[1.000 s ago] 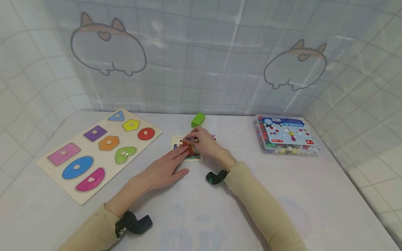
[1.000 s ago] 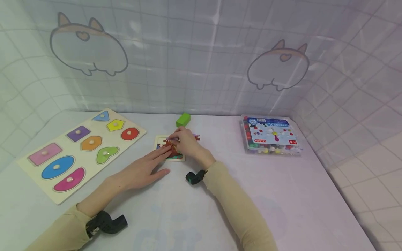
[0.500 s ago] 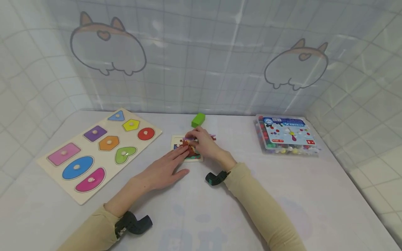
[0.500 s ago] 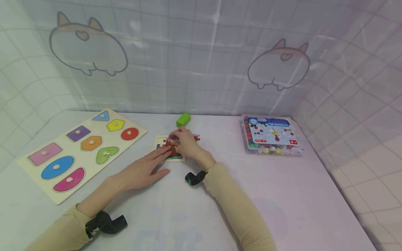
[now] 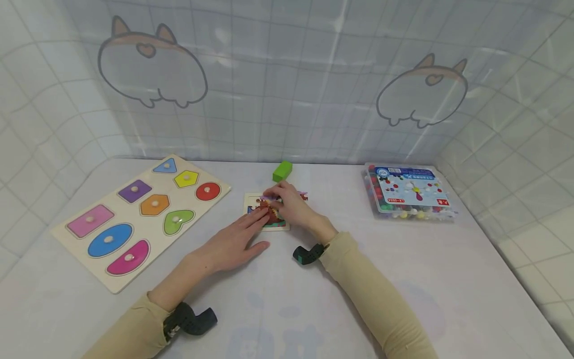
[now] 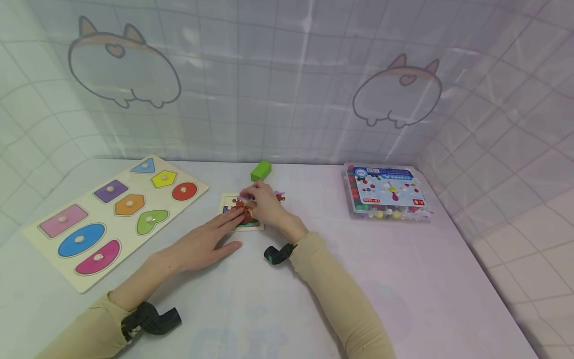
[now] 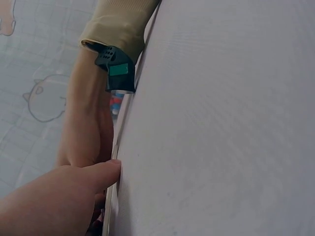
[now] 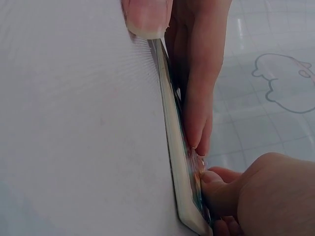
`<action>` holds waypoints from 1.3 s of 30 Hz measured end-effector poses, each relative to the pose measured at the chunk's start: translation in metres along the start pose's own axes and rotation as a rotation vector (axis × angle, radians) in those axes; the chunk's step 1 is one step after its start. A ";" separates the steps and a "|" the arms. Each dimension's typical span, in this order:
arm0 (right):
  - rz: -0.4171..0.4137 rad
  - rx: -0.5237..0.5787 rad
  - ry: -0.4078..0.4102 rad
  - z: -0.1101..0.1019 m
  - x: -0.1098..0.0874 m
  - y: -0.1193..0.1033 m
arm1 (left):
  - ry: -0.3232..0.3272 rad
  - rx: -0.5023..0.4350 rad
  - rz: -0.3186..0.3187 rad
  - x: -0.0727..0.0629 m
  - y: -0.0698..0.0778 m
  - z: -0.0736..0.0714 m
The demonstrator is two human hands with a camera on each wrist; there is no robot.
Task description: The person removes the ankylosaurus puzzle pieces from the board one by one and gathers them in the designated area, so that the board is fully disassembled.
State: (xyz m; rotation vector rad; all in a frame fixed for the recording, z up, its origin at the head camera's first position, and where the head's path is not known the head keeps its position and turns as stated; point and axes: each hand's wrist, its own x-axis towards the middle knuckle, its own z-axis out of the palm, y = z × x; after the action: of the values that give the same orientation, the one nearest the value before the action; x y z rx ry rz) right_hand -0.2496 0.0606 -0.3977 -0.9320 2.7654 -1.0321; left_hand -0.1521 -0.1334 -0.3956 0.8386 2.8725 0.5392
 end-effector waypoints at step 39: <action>-0.024 0.010 -0.002 0.003 -0.001 0.007 | 0.006 0.005 0.008 0.000 0.001 0.001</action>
State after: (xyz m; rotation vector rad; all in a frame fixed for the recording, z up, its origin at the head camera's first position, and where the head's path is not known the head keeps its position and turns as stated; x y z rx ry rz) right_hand -0.2516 0.0637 -0.4049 -0.9672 2.7515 -1.0472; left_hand -0.1514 -0.1328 -0.3962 0.8516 2.8781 0.5373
